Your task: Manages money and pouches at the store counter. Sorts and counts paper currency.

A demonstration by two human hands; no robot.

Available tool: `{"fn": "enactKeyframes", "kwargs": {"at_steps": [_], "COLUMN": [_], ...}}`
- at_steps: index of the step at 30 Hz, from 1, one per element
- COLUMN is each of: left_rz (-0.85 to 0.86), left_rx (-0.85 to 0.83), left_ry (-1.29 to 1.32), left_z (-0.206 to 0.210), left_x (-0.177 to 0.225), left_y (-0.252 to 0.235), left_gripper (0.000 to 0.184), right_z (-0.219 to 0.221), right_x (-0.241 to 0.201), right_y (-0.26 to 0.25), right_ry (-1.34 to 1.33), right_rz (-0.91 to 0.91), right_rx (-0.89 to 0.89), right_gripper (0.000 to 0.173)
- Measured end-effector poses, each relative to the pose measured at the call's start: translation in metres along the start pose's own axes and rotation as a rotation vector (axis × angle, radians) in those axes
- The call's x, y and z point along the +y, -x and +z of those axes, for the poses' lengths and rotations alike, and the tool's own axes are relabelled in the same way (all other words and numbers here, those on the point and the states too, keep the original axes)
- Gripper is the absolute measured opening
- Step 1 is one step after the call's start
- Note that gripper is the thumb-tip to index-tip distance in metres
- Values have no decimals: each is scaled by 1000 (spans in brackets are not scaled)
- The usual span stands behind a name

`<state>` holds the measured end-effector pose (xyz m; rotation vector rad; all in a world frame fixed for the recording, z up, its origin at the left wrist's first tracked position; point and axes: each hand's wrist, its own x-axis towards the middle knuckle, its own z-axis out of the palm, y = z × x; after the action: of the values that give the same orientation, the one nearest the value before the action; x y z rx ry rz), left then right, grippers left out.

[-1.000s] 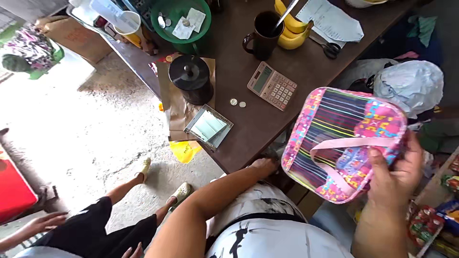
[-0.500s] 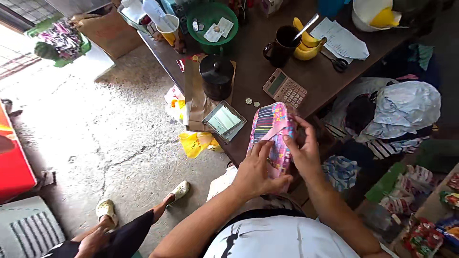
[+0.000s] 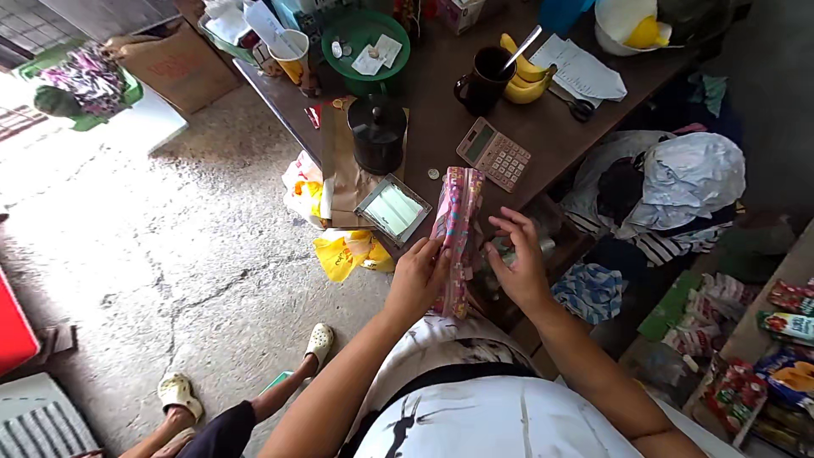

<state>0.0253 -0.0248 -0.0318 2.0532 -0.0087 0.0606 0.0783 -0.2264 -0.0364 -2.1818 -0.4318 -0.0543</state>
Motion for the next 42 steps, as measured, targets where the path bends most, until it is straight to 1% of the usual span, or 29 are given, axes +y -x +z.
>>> {"fn": "enactKeyframes", "kwargs": {"at_steps": [3, 5, 6, 8, 10, 13, 16, 19, 22, 25, 27, 31, 32, 34, 35, 37, 39, 42], "left_rz": [-16, 37, 91, 207, 276, 284, 318, 326, 330, 330, 317, 301, 302, 292, 287, 275, 259, 233], "left_rx": [-24, -78, -115, -181, -198, -175, -168, -170, -181, -201, -211, -227, -232, -233, -230, -222, -198, -148], "left_ry": [31, 33, 28, 6, 11, 63, 130, 188, 205, 231, 246, 246, 243, 214, 193, 157, 130, 108], "left_z": [-2, -9, -15, -29, -39, -45, -48, -47, -49, -49, -49, -47, -46, -44, -42, -39, -37, -32], "left_x": [2, -1, -3, -10, -19, -37, -47, -51, -54, -57, -56, -50, -47, -42, -39, -34, -27, -19], "left_y": [-4, -7, -7, -1, 11, 29, 43, 51, 55, 58, 61, 62, 61, 59, 58, 56, 54, 56], "left_gripper": [28, 27, 27, 30, 32, 34, 36, 34, 34, 33, 33, 32, 32, 33, 33, 32, 29, 27], "right_z": [0, -2, -5, -13, -20, -24, -24, -25, -28, -38, -43, -46, -45, -43, -41, -40, -43, -43], "right_x": [-10, -13, -13, -7, 3, 13, 26, 33, 32, 28, 26, 24, 26, 28, 28, 21, -1, -35], "right_y": [12, 10, 6, -8, -20, -24, -19, -17, -17, -18, -19, -20, -21, -23, -25, -26, -23, -7], "right_ry": [16, 19, 16, -7, -30, -83, -234, -310, -399, -482, -535, -590, -585, -548, -518, -444, -318, -115], "right_rz": [-212, -274, -266, -191, -78, 92, 231, 344, 402, 404, 412, 464, 469, 488, 503, 525, 458, 179], "right_rx": [39, 71, 84, 92, 76, -36, -141, -196, -226, -295, -310, -223, -202, -156, -131, -45, 45, 136], "right_gripper": [23, 22, 23, 30, 35, 36, 35, 29, 25, 27, 25, 13, 12, 16, 21, 26, 24, 18]}}
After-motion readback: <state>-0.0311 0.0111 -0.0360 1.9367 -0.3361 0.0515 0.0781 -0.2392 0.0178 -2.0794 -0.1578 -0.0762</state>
